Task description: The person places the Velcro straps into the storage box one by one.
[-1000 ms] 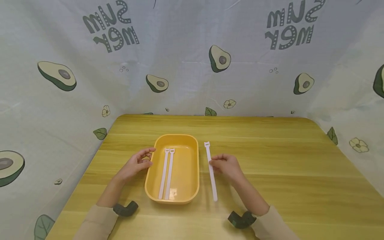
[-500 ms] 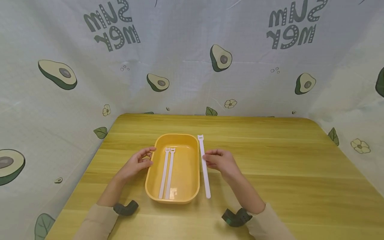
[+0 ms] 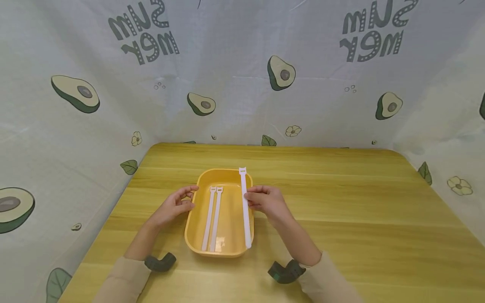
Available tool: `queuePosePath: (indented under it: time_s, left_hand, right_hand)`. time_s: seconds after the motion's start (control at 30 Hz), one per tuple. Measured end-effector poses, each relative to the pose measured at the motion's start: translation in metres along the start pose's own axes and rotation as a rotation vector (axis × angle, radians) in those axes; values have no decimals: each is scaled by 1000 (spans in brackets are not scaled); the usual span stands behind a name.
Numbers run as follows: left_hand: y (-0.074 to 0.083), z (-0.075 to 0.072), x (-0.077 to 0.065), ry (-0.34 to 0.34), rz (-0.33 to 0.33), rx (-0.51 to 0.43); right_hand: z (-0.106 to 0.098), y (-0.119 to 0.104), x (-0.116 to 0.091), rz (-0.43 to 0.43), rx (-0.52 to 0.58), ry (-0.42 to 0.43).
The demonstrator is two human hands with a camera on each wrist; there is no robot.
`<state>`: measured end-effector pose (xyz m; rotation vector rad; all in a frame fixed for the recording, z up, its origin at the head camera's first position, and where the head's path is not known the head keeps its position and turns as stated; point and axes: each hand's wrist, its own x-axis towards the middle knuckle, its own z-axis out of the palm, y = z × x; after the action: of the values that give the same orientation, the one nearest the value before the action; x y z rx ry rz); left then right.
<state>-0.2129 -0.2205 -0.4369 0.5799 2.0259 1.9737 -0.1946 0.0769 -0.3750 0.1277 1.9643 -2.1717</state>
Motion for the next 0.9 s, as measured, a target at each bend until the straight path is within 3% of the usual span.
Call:
queuePosePath:
  time_s: [0.63, 0.9]
  left_hand:
    - [-2, -1, 2, -4, 16, 23]
    - [-2, -1, 2, 7, 6, 15]
  right_hand:
    - [37, 8, 14, 2, 9, -16]
    - [55, 20, 22, 22, -65, -17]
